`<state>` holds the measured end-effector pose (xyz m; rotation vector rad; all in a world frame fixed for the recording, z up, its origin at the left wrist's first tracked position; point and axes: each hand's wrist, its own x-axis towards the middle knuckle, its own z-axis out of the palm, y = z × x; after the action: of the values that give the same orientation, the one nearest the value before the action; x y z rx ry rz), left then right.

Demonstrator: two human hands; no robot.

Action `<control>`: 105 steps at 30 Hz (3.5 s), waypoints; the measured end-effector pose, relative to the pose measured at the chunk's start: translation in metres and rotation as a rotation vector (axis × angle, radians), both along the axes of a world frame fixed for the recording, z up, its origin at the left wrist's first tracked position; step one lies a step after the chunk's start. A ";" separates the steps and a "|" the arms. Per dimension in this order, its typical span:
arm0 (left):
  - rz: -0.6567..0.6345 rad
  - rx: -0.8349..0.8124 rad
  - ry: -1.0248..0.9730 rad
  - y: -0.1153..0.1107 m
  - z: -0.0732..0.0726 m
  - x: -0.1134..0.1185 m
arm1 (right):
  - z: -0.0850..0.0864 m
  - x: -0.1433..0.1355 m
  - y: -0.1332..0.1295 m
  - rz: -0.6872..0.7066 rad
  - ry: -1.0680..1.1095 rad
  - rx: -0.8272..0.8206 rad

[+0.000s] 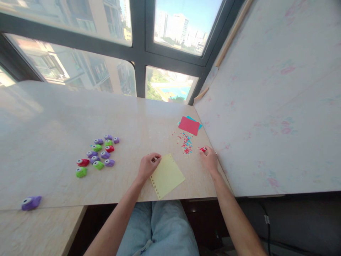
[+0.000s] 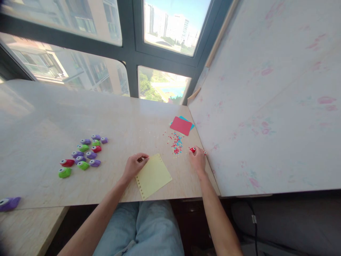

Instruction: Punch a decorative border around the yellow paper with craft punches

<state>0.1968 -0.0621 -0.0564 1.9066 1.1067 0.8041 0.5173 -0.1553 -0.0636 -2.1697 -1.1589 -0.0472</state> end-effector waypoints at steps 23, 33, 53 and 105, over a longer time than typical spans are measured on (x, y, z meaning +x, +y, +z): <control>-0.011 -0.054 -0.034 0.000 -0.006 0.000 | -0.007 -0.029 -0.046 0.086 0.216 0.104; -0.019 -0.062 -0.059 0.000 -0.006 0.002 | 0.004 -0.058 -0.058 0.300 0.497 0.077; -0.079 -0.045 -0.045 0.000 -0.007 0.002 | -0.004 -0.089 -0.023 0.677 0.375 0.164; -0.061 0.006 -0.012 -0.004 -0.002 0.000 | -0.001 -0.091 -0.025 0.769 0.276 0.121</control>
<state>0.1969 -0.0657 -0.0580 1.9285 1.0347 0.7846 0.4262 -0.1805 -0.0649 -1.4485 -1.6818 0.4847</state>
